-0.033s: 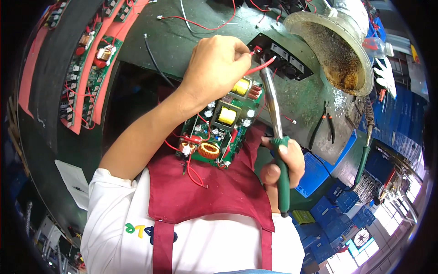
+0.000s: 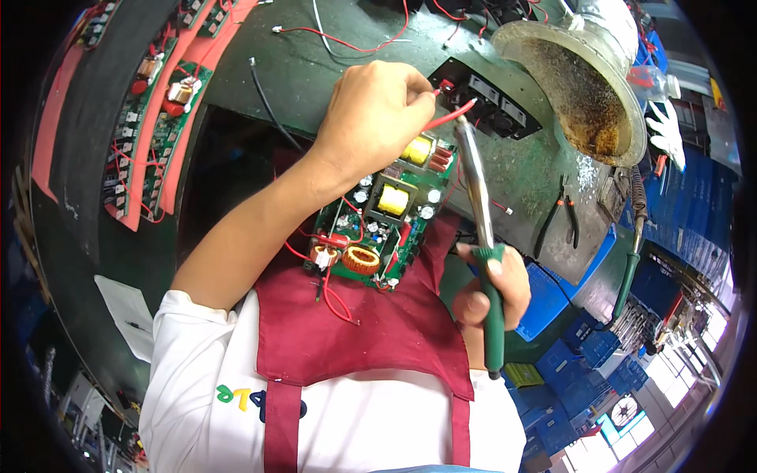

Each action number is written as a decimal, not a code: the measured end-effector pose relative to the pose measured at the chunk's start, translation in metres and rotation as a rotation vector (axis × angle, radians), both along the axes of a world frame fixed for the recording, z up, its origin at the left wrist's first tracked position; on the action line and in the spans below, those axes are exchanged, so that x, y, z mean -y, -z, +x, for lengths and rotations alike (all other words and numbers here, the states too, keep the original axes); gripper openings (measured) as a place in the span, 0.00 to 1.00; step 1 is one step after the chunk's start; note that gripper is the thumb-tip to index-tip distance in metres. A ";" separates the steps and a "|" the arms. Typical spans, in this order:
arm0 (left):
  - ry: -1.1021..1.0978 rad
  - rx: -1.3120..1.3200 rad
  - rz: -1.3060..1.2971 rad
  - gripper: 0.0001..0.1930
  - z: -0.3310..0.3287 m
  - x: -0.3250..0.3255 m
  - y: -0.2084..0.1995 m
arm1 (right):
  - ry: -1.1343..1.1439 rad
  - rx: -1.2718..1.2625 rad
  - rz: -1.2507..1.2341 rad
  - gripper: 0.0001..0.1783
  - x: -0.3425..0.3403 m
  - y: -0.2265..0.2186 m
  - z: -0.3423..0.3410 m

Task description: Soldering wires to a circuit board and a cooling fan at a factory workstation.

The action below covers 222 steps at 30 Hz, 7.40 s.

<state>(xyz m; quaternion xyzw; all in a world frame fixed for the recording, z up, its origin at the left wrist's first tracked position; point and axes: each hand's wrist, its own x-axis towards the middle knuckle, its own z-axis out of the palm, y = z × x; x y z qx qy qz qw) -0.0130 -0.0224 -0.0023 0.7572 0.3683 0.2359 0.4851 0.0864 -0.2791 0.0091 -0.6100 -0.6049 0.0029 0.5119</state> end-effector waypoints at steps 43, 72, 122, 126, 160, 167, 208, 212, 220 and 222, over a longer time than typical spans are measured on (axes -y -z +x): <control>0.032 -0.005 0.030 0.13 0.000 -0.005 0.008 | 0.486 0.080 -0.132 0.16 -0.089 0.027 0.096; 0.030 -0.007 0.029 0.13 0.001 -0.006 0.009 | 0.529 0.099 -0.143 0.16 -0.092 0.029 0.099; 0.081 0.237 0.511 0.05 -0.008 0.011 0.011 | 0.487 -0.101 0.274 0.36 -0.057 -0.094 0.079; 0.092 0.248 0.525 0.05 -0.008 0.010 0.011 | 0.373 -0.166 0.172 0.30 -0.092 -0.114 0.069; 0.160 0.218 0.701 0.05 -0.009 0.011 0.012 | 0.053 -0.111 -0.080 0.14 -0.156 -0.101 0.065; 0.160 0.218 0.700 0.05 -0.007 0.010 0.014 | 0.249 -0.237 -0.181 0.11 -0.159 -0.120 0.039; 0.174 0.219 0.713 0.04 -0.005 0.009 0.013 | 0.498 -0.181 -0.026 0.13 -0.163 -0.142 0.011; 0.165 0.201 0.708 0.04 -0.008 0.008 0.013 | 0.455 0.020 0.139 0.20 -0.132 -0.123 0.053; 0.168 0.189 0.704 0.04 -0.008 0.008 0.012 | 0.313 -0.028 0.134 0.19 -0.069 -0.077 0.081; 0.175 0.187 0.695 0.04 -0.008 0.008 0.010 | 0.275 0.026 0.005 0.16 -0.054 -0.064 0.089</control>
